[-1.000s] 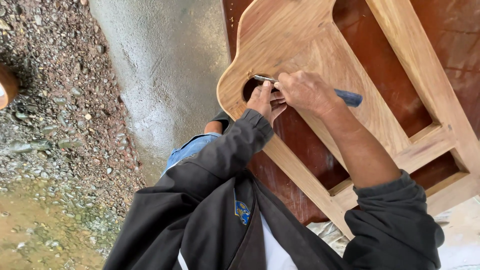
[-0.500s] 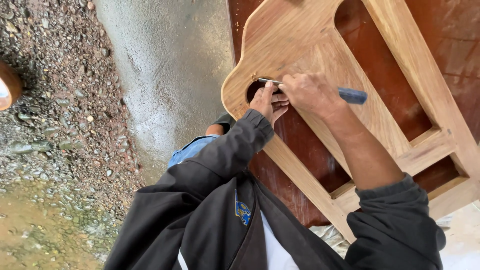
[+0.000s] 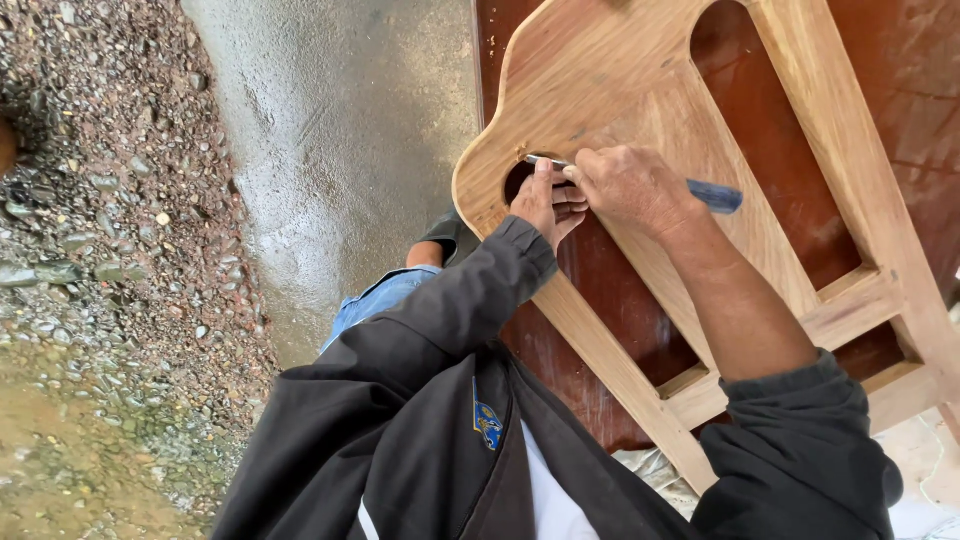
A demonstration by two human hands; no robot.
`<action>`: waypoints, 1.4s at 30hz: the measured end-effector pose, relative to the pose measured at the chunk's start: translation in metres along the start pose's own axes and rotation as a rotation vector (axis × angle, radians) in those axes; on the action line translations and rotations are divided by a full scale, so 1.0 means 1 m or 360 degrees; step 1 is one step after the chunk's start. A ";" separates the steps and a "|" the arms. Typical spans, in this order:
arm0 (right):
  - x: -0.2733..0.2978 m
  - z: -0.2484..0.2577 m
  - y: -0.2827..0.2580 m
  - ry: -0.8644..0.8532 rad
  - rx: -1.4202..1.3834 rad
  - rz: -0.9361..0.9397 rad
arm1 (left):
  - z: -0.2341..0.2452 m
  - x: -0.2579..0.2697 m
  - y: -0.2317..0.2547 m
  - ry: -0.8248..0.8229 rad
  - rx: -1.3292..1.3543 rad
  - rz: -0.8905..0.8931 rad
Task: The person uses a chisel to carve and shape the edges and inner curves of a wooden frame. They systematically work along the perimeter and the cutout sections, removing wood shavings to refine the piece's contours.
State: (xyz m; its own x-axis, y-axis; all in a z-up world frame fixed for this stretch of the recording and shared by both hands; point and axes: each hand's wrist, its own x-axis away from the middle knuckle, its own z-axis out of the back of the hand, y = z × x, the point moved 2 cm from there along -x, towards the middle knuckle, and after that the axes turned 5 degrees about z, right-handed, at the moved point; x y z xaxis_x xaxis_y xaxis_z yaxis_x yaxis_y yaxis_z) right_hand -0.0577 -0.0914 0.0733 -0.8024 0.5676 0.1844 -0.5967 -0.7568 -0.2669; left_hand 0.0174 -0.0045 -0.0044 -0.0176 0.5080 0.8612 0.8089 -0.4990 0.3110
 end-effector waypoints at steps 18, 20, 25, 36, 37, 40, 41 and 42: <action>-0.007 0.006 0.001 -0.0108 -0.0079 0.0027 | -0.005 0.014 0.012 -0.0101 -0.0134 -0.0039; 0.004 0.012 0.002 -0.0243 -0.0216 -0.0271 | -0.005 0.013 0.014 -0.0127 -0.0179 -0.0028; -0.002 0.022 -0.009 -0.0384 -0.0379 -0.0459 | -0.002 0.001 0.007 -0.0128 -0.0152 0.0027; -0.030 0.080 -0.028 -0.0762 -0.0555 -0.0477 | -0.001 0.010 0.014 -0.0141 -0.0150 0.0070; -0.035 0.087 -0.030 -0.0788 -0.0552 -0.0453 | -0.002 0.013 0.016 -0.0172 -0.0170 0.0052; -0.042 0.085 -0.027 -0.0849 -0.0518 -0.0395 | -0.002 0.017 0.017 -0.0210 -0.0176 0.0018; -0.044 0.080 -0.024 -0.0880 -0.0486 -0.0366 | -0.001 0.017 0.017 -0.0220 -0.0166 0.0004; -0.045 0.080 -0.025 -0.0886 -0.0489 -0.0361 | -0.002 0.018 0.017 -0.0214 -0.0163 0.0007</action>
State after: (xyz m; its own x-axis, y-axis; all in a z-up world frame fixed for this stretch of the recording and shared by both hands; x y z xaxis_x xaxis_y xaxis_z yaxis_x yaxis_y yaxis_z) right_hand -0.0071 -0.1240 0.1470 -0.5931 0.3878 0.7056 -0.7868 -0.4650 -0.4058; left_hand 0.0296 -0.0052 0.0169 0.0699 0.5917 0.8031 0.7445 -0.5668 0.3528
